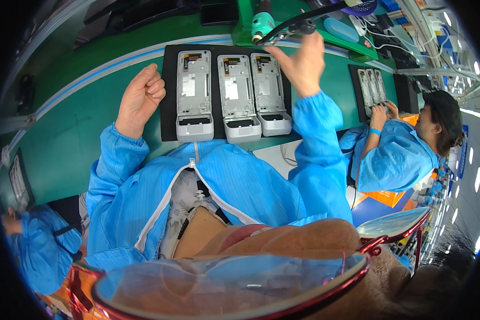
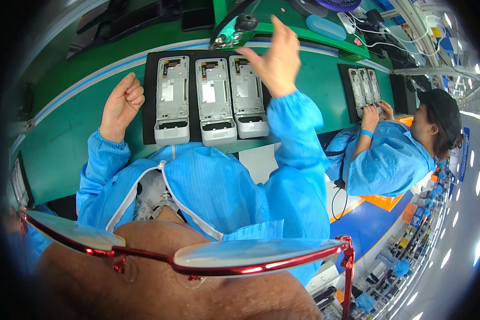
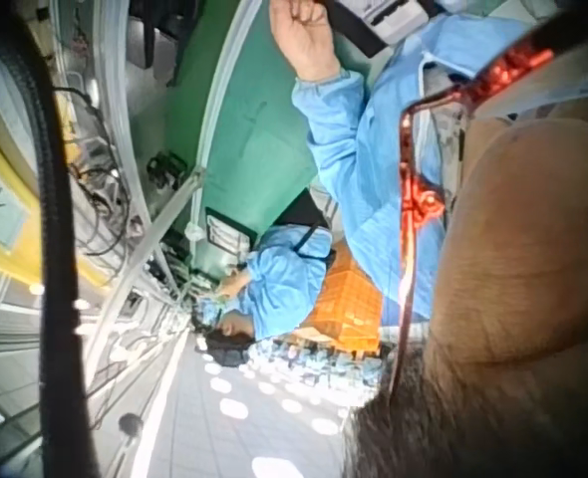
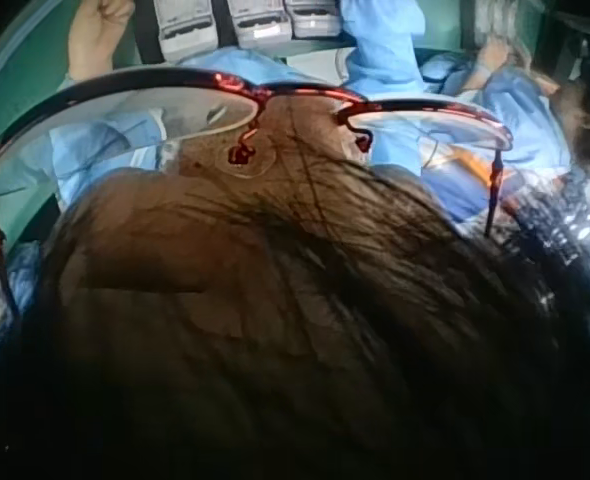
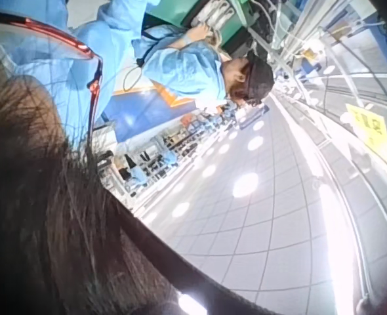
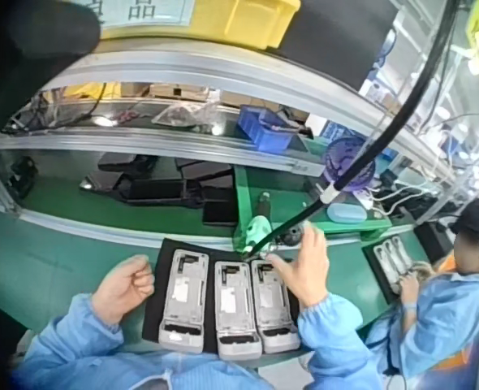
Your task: Assembling electronic device components by fastening screws into the casing using an electric screwdriver.
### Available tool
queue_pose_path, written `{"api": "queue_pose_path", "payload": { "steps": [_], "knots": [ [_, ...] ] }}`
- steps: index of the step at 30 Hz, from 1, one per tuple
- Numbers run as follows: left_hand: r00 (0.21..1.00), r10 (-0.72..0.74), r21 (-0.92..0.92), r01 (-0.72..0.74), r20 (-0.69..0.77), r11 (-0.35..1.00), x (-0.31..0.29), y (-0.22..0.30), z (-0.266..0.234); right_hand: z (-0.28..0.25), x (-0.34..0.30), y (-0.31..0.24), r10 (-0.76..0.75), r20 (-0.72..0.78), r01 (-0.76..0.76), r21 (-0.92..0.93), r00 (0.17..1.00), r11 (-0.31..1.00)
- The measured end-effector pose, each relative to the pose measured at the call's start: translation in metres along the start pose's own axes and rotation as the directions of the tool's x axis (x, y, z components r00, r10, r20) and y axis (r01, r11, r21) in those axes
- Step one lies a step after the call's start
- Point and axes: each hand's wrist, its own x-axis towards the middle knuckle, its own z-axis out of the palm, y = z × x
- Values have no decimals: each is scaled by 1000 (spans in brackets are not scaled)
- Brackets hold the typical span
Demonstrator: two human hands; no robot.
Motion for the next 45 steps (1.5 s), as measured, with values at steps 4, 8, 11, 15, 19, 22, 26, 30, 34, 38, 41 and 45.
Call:
{"api": "queue_pose_path", "payload": {
  "steps": [4,8,11,15,19,22,26,30,34,38,41,45],
  "knots": [
    [998,-20,101,15,56,995,4,-4,9,58,34,5,-136,-135,169,278,982,946],
    [995,-58,225,39,78,974,8,-3,10,54,35,-1,-161,-199,224,354,967,908],
    [991,-57,280,21,121,960,16,-5,17,55,35,2,23,-362,204,576,932,792],
    [997,-51,461,20,55,887,21,-10,38,18,42,-16,465,-247,80,934,850,349],
    [979,-116,548,5,168,836,37,-22,58,-28,40,-34,603,-103,-17,982,791,189],
    [943,-175,510,6,284,860,45,-26,50,-23,36,-26,529,-86,-120,932,845,343],
    [946,-219,563,50,237,825,43,-39,17,-12,37,-33,685,2,-168,970,729,177],
    [942,-305,534,185,144,825,30,-39,63,-14,22,-39,537,220,-319,943,814,98],
    [910,-371,406,274,182,872,27,-41,41,-19,28,-82,497,336,-321,939,800,-118],
    [875,-447,301,383,184,873,27,-40,45,-25,36,-113,419,377,-322,926,826,-199],
    [904,-410,387,337,122,858,26,-41,51,-25,38,-121,395,319,-284,948,861,-145],
    [903,-413,365,346,120,864,26,-37,54,-24,47,-118,416,338,-290,941,844,-175]
  ]
}}
